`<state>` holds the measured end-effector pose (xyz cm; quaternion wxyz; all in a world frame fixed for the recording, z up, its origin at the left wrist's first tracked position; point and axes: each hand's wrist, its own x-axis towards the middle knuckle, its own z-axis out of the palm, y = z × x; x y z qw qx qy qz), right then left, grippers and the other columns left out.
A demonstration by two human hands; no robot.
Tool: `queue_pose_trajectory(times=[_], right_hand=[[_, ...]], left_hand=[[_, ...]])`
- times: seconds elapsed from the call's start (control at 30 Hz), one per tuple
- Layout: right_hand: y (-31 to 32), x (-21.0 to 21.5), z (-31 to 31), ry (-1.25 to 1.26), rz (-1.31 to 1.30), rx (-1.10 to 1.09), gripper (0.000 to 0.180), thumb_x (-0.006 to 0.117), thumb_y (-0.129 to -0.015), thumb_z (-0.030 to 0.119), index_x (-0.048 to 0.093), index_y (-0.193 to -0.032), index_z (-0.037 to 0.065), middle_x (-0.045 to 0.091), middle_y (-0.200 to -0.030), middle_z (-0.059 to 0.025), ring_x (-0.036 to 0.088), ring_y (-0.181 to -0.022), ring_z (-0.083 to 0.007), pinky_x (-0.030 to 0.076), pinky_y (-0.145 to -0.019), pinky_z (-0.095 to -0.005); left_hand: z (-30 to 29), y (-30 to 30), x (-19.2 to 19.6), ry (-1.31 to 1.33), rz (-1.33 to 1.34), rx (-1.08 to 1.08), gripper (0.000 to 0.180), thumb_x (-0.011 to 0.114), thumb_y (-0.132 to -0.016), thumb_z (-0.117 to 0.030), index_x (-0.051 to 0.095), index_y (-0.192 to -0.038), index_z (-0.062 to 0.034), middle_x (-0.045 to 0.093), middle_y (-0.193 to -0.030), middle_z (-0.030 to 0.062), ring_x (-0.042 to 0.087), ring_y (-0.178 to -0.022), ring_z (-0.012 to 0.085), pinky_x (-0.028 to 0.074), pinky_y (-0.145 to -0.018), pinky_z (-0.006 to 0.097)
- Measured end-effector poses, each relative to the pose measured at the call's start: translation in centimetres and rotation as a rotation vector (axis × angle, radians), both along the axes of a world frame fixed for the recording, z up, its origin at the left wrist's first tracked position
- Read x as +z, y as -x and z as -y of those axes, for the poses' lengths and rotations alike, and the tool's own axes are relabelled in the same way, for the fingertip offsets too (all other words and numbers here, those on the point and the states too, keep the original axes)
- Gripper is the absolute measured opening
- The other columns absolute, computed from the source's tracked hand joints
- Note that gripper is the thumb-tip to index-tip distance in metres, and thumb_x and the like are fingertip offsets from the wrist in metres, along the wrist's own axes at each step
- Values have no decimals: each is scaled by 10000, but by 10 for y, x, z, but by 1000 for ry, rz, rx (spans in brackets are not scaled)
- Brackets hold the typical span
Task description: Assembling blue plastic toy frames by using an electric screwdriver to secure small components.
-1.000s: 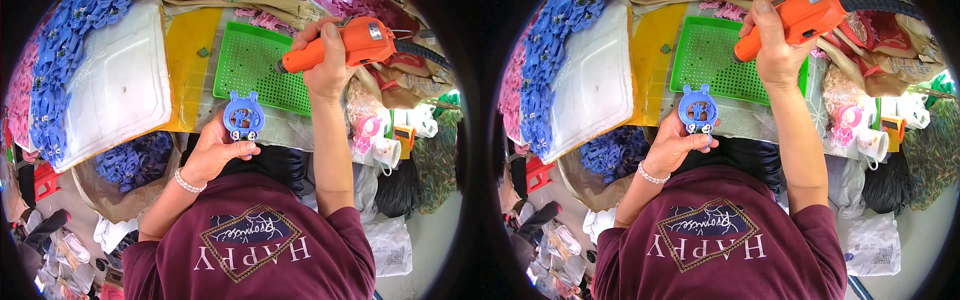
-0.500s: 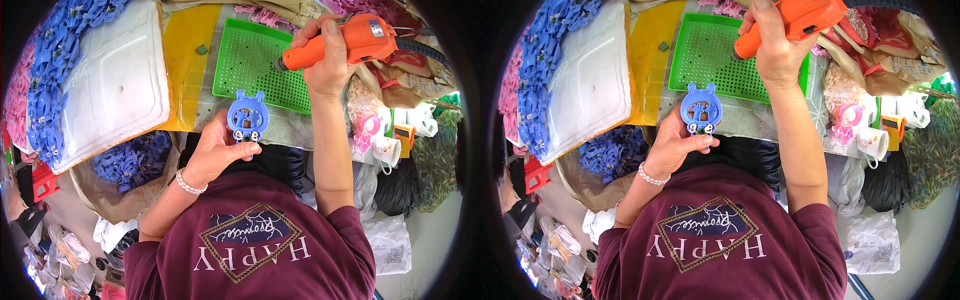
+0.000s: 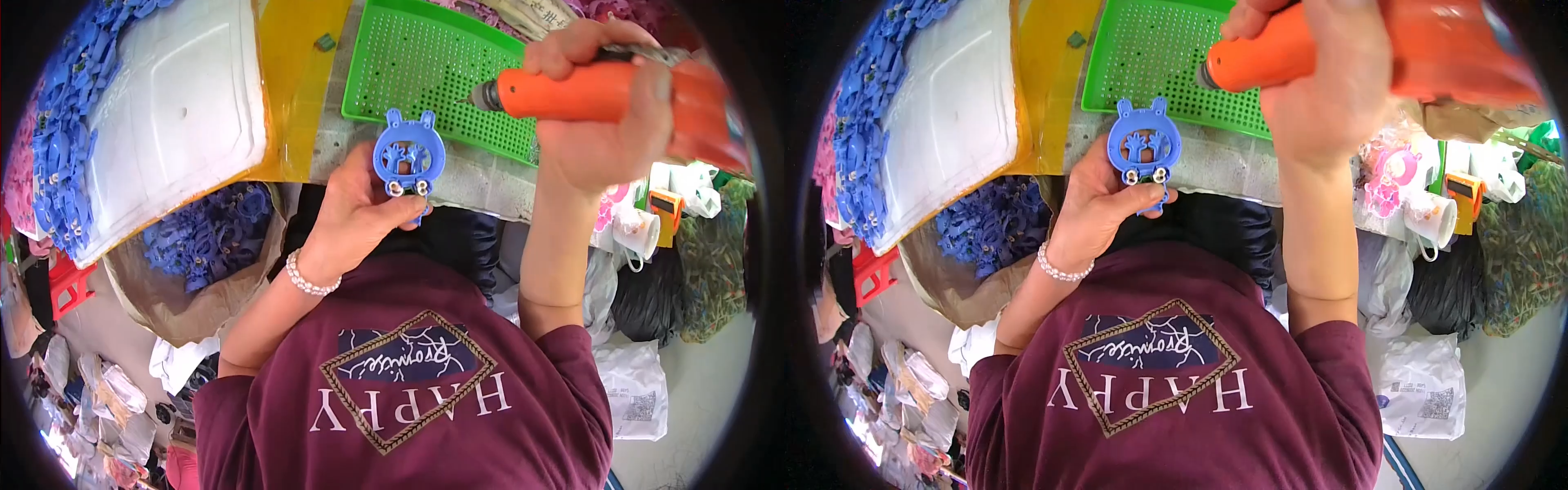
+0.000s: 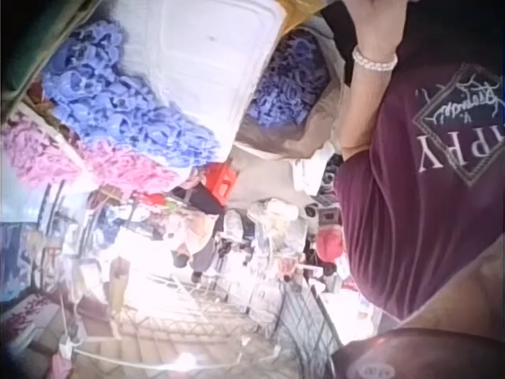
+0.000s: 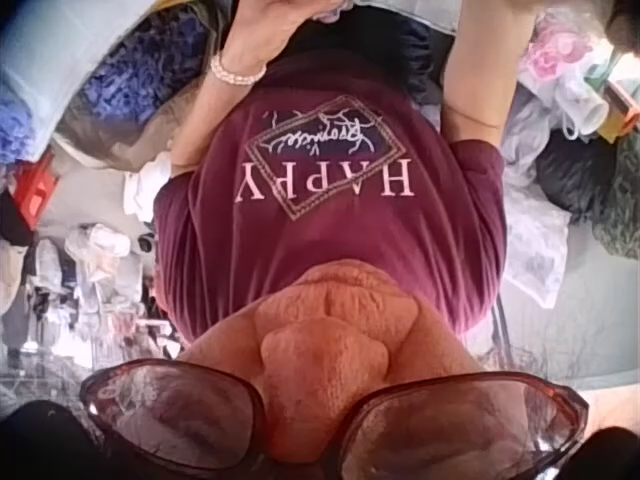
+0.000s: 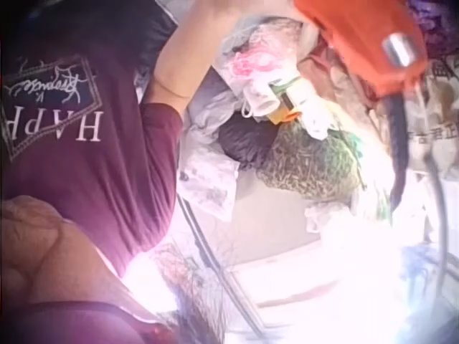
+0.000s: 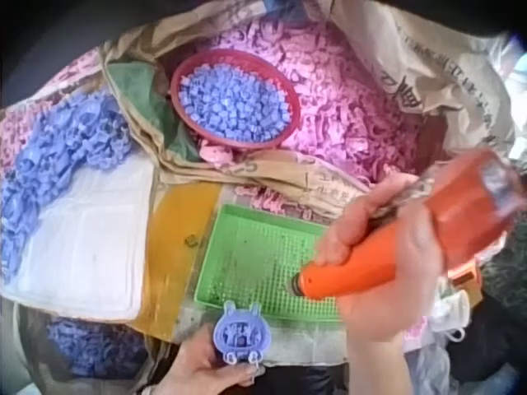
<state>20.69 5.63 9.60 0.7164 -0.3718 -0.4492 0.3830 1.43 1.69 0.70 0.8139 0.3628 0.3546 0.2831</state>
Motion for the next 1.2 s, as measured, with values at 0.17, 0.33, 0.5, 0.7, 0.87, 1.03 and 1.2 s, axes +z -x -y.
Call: queue_pose_trajectory(times=[0.17, 0.33, 0.5, 0.7, 0.87, 1.03, 1.2], right_hand=[[2, 1, 32, -119, -18, 343, 538, 467, -805, 565, 478, -1166, 166, 384, -790, -40, 356, -676, -169, 305, -632, -333], [10, -5, 46, -76, 91, 400, 571, 511, -791, 591, 456, -1189, 184, 435, -845, -26, 419, -725, -161, 352, -685, -338], [12, -6, 58, -31, 185, 406, 605, 548, -776, 613, 437, -1207, 202, 473, -888, -13, 466, -764, -153, 387, -726, -342], [16, -15, 62, -31, 122, 396, 610, 557, -766, 619, 443, -1203, 210, 476, -896, -9, 467, -770, -149, 388, -727, -342], [24, -19, 67, -22, 60, 350, 583, 554, -775, 603, 457, -1196, 212, 480, -891, -13, 476, -762, -156, 393, -716, -344], [28, -19, 71, 51, 84, 231, 554, 556, -789, 572, 459, -1199, 213, 483, -876, -26, 480, -762, -175, 396, -709, -347], [40, -15, 81, 75, 133, 110, 547, 584, -790, 554, 465, -1176, 184, 490, -838, -36, 483, -733, -180, 405, -683, -351]], left_hand=[[1, -4, -1, -23, -11, 42, 407, 629, -765, 44, 445, -1126, 4, 585, -947, 69, 640, -758, 156, 524, -587, 242], [5, -2, -2, -15, 4, 106, 367, 632, -755, 56, 456, -1075, 18, 595, -912, 70, 631, -746, 129, 526, -573, 230], [5, -7, -1, 5, 30, 104, 364, 633, -756, 54, 461, -1073, 8, 598, -913, 67, 625, -752, 128, 522, -582, 229], [8, -6, -4, -14, 35, 126, 361, 636, -754, 54, 464, -1067, 6, 598, -907, 65, 623, -749, 124, 521, -581, 229], [9, -7, -5, -19, 22, 143, 346, 637, -754, 52, 465, -1049, 2, 595, -900, 63, 623, -741, 119, 525, -576, 226], [11, -11, -3, -22, 18, 149, 333, 644, -746, 52, 465, -1022, -3, 594, -890, 58, 622, -721, 111, 530, -560, 224], [17, -16, -7, -30, 21, 244, 328, 648, -735, 63, 469, -1000, -8, 600, -856, 57, 617, -707, 106, 533, -547, 226]])
